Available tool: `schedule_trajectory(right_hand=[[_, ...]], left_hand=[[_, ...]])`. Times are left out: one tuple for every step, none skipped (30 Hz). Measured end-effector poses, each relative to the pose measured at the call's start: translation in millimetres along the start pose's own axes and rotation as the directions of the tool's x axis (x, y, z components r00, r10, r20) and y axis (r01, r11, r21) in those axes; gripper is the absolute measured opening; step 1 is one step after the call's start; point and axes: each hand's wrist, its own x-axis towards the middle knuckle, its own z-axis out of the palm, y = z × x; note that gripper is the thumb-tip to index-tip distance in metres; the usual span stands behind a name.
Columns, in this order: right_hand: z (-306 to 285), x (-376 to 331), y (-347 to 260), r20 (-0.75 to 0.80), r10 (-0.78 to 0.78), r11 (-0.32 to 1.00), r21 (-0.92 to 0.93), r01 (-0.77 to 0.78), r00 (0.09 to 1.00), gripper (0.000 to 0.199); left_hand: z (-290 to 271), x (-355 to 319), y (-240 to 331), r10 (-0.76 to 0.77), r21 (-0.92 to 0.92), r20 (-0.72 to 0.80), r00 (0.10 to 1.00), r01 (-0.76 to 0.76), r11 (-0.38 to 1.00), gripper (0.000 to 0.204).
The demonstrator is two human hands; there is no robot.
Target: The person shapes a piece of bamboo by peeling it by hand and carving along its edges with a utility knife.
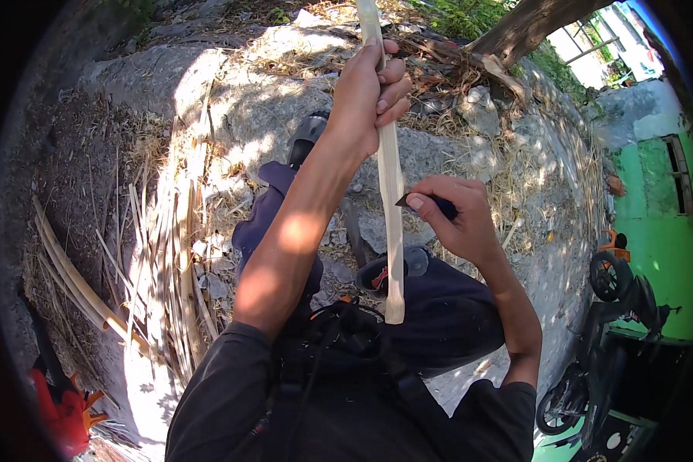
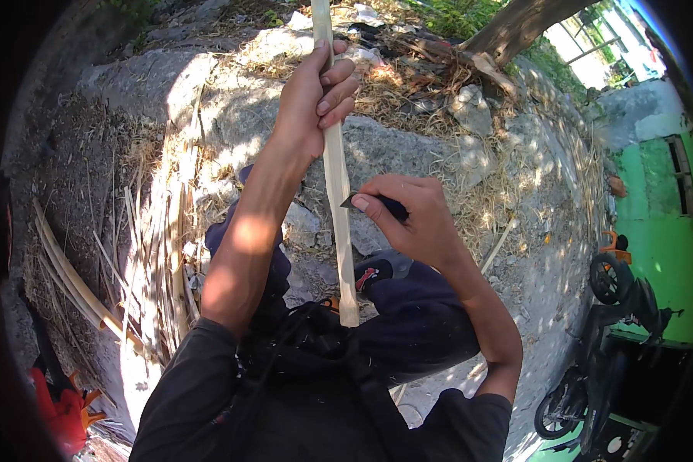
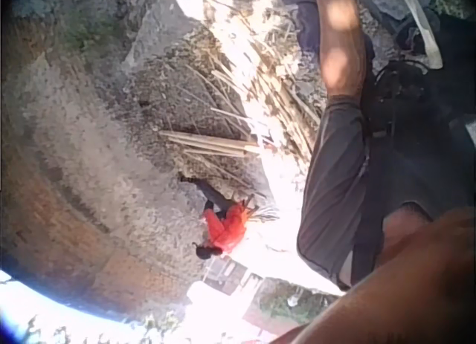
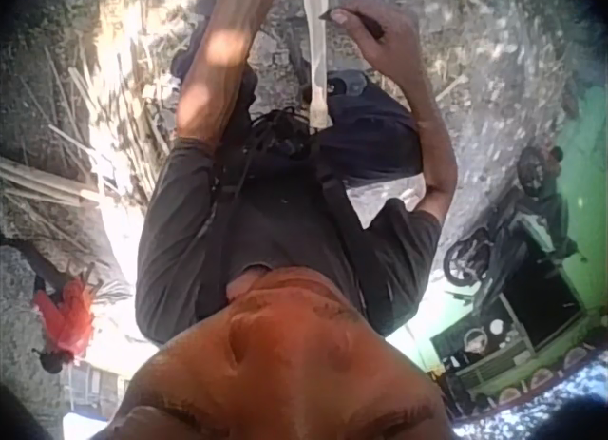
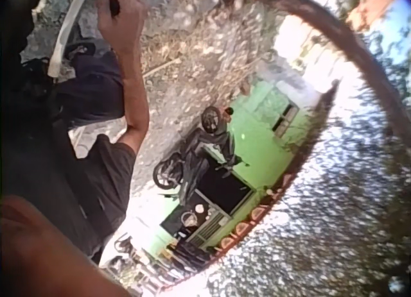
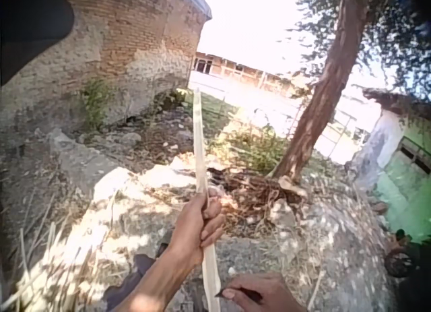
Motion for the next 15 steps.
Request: schedule_trajectory(right_hand=[[-2, 0, 0, 0.02, 0.01, 1.0, 0.005, -0.01, 1.0, 0.012], [-3, -1, 0, 0.02, 0.01, 1.0, 0.005, -0.01, 1.0, 0.012], [-5, -1, 1, 0.069, 0.034, 0.999, 0.035, -0.036, 0.997, 0.012], [-6, -1, 1, 0.119, 0.056, 0.996, 0.064, -0.064, 0.991, 0.012], [-7, -2, 2, 0.119, 0.054, 0.996, 0.063, -0.062, 0.991, 0.012], [-7, -2, 4, 0.149, 0.092, 0.991, 0.079, -0.104, 0.985, 0.012], [-6, -2, 4, 0.18, 0.128, 0.985, 0.094, -0.147, 0.975, 0.012], [-5, -2, 6, 0.178, 0.129, 0.984, 0.097, -0.148, 0.976, 0.012], [-2, -1, 6, 0.105, 0.111, 0.989, 0.087, -0.12, 0.988, 0.012], [0, -1, 7, 0.032, 0.092, 0.993, 0.076, -0.094, 0.995, 0.014], [2, 0, 5, 0.032, 0.092, 0.993, 0.074, -0.094, 0.995, 0.014], [3, 0, 4, -0.009, 0.063, 0.997, 0.054, -0.062, 0.998, 0.014], [4, 0, 3, -0.05, 0.033, 0.999, 0.033, -0.031, 0.998, 0.014], [4, 0, 3, -0.05, 0.033, 0.999, 0.033, -0.031, 0.998, 0.014], [5, 0, 3, -0.05, 0.013, 0.999, 0.03, -0.011, 0.999, 0.014]], left_hand=[[2, -1, 0, 0.001, -0.004, -0.027, 1.0, -0.001, 1.0, 0.027], [4, -3, 0, 0.001, -0.004, -0.027, 1.0, -0.001, 1.0, 0.027], [5, -4, 0, 0.001, 0.003, -0.03, 1.0, -0.001, 1.0, 0.026], [6, -4, 0, 0.0, 0.009, -0.033, 0.999, 0.0, 1.0, 0.026], [6, -4, 0, 0.002, 0.009, -0.033, 0.999, -0.001, 1.0, 0.026], [5, -3, 0, -0.006, -0.007, -0.024, 1.0, 0.006, 1.0, 0.026], [4, -3, 1, -0.013, -0.024, -0.016, 1.0, 0.012, 1.0, 0.025], [4, -2, 0, -0.016, -0.021, -0.017, 1.0, 0.015, 1.0, 0.025], [4, -2, -2, -0.02, -0.022, -0.017, 1.0, 0.02, 1.0, 0.025], [4, -1, -3, -0.025, -0.023, -0.018, 1.0, 0.024, 0.999, 0.025], [4, -1, -3, -0.025, -0.024, -0.017, 1.0, 0.024, 0.999, 0.025], [3, -1, -3, -0.03, -0.05, -0.007, 1.0, 0.029, 0.998, 0.025], [2, -1, -4, -0.035, -0.075, 0.003, 0.999, 0.035, 0.997, 0.025], [-1, 0, -4, -0.035, -0.075, 0.003, 0.999, 0.035, 0.997, 0.025], [-6, 2, -4, -0.032, -0.101, 0.032, 0.999, 0.035, 0.994, 0.027]])
